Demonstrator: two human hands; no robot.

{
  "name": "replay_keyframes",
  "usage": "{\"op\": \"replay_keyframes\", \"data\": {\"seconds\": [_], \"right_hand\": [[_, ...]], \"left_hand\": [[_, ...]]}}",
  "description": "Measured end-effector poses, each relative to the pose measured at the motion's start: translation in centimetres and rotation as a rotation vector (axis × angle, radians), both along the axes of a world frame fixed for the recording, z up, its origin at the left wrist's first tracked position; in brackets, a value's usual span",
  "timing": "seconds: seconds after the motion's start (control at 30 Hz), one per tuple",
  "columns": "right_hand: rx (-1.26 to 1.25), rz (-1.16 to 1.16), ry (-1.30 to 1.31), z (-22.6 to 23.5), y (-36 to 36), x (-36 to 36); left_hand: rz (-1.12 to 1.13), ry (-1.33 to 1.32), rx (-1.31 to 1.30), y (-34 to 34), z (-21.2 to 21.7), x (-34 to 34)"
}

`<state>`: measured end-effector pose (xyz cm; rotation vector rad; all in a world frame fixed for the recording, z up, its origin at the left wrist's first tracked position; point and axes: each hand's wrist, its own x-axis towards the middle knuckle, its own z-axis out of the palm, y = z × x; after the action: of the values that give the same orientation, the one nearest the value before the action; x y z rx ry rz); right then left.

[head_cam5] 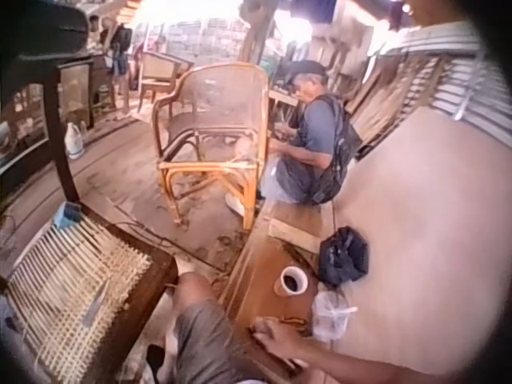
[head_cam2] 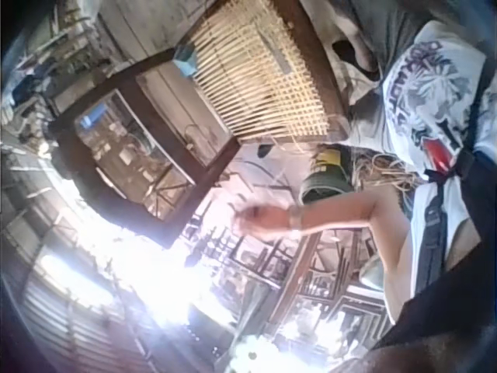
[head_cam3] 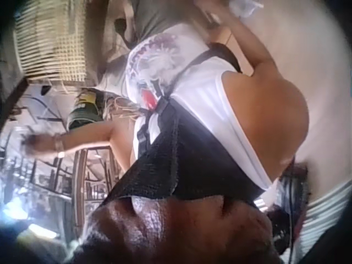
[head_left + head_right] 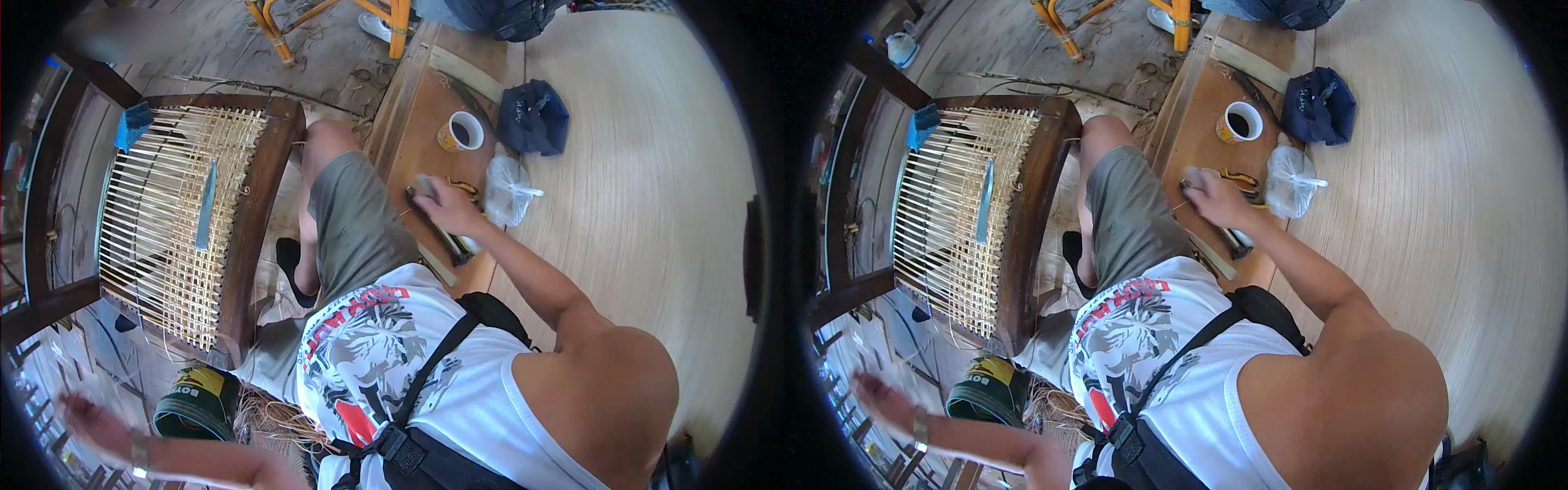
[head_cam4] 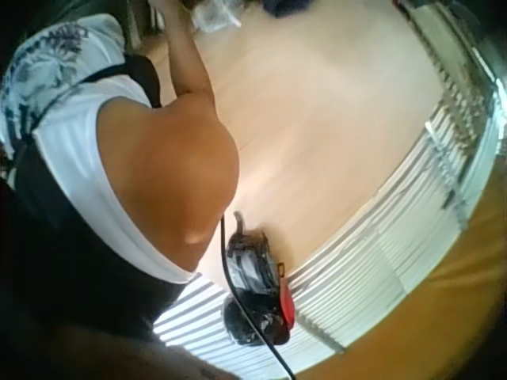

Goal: Repairing a chair seat by weaving thin bamboo strips into a grid pattern and securing them to the wooden frame.

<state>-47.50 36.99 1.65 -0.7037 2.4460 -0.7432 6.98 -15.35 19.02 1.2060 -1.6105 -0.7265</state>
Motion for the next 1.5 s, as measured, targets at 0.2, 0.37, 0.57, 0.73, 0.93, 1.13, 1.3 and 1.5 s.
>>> {"op": "replay_keyframes", "data": {"seconds": [0.2,0.37,0.57,0.73,0.93,1.13,1.3,1.5], "right_hand": [[0.431,0.077,0.078,-6.0,8.8,-0.2],[0.405,0.175,0.099,3.4,-1.5,-0.5],[-0.693,0.632,-0.38,9.9,-20.6,9.0],[-0.355,1.011,-0.88,12.4,-26.3,16.4],[-0.207,1.233,-0.561,12.0,-27.3,5.4],[0.116,1.111,0.259,16.1,-27.6,-15.5],[0.254,0.852,0.499,14.8,-26.0,-26.9],[0.235,0.712,0.638,14.0,-25.6,-29.9]], "left_hand": [[0.044,0.217,-0.389,2.9,8.3,9.8],[0.227,0.433,-0.125,15.9,4.4,-9.9],[-0.474,0.443,0.494,24.9,-3.7,-21.3],[-0.213,0.948,0.479,22.0,-4.1,-13.5],[-0.011,0.927,0.464,14.5,-11.2,27.1],[-0.294,0.858,0.361,19.8,-11.3,40.0],[-0.207,0.699,0.239,23.0,-11.8,40.0],[-0.163,0.498,0.154,19.9,-11.4,37.9]]}}
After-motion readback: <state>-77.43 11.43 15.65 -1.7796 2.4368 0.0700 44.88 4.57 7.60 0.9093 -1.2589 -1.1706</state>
